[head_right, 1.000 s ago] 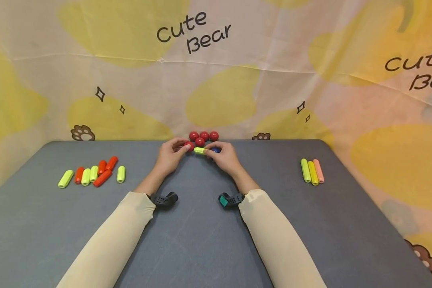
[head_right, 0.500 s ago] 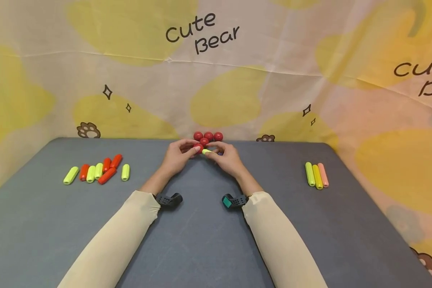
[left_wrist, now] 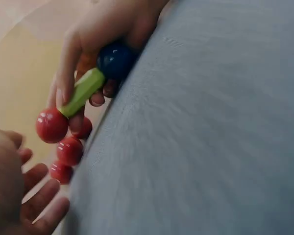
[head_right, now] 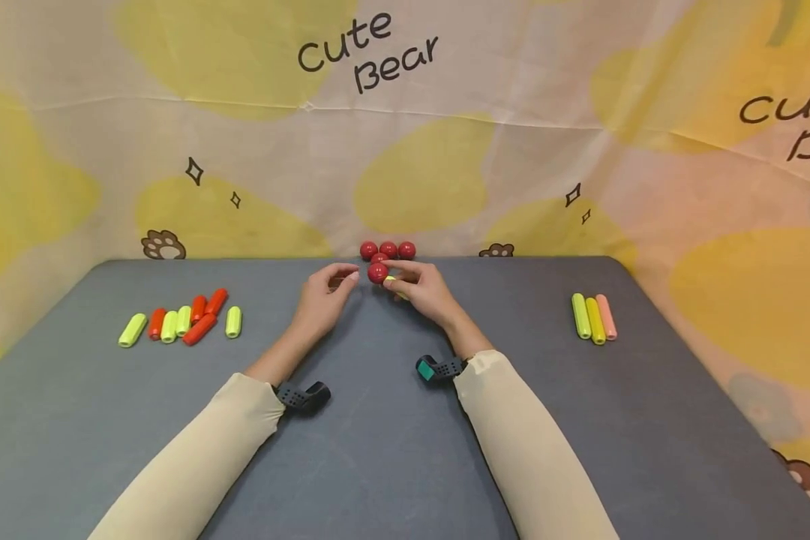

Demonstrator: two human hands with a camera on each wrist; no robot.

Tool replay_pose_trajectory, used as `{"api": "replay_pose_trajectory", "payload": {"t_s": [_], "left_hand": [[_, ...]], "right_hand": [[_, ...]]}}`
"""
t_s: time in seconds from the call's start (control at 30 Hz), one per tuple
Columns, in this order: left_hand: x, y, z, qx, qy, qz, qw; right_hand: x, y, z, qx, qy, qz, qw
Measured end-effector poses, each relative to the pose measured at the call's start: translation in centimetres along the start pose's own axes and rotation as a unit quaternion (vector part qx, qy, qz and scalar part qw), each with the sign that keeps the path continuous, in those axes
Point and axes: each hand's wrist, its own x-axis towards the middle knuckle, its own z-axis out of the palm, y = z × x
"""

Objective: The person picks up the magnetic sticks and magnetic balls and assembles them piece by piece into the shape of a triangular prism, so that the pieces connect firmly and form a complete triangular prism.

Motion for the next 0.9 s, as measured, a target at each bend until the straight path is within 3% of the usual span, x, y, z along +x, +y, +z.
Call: {"api": "replay_pose_trajectory", "payload": {"t_s": [0.1,0.2,0.37,0.47,0.57,0.7,0.9], "left_hand": [[-1.5,0.3,-1.8,0.078,-0.012,0.010,0.9969],[-3.0,0.4,-4.0,0.148,-0.009,0.017,0.9888],[-4.8,-0.1,-8.5,0.270,0.026,0.023,0.9621],[-4.8,-0.5,-10.9,0.326,0.045,-0.001,0.9443],[-4.7,-0.6,-13.0,0.355,0.031,-0.047,0.9330],[-4.6,-0.5,-14.9,0.367,-0.016,-0.099,0.9248],[-4.6,0.1,-15.6,0.362,-0.060,-0.126,0.9218]], "right_hand": [[0.1,-0.2,0.2,0.000,0.001,0.000,1.0000],[0.1,-0.2,0.1,0.000,0.001,0.001,1.0000],[0.2,-0.1,0.2,0.000,-0.003,0.004,1.0000],[0.3,-0.1,0.1,0.000,0.000,0.006,1.0000],[0.3,-0.2,0.0,0.010,0.003,0.008,0.9999],[0.4,-0.2,-0.1,0.036,0.013,0.002,0.9993],[0.6,-0.1,-0.1,0.073,0.030,0.009,0.9969]]}}
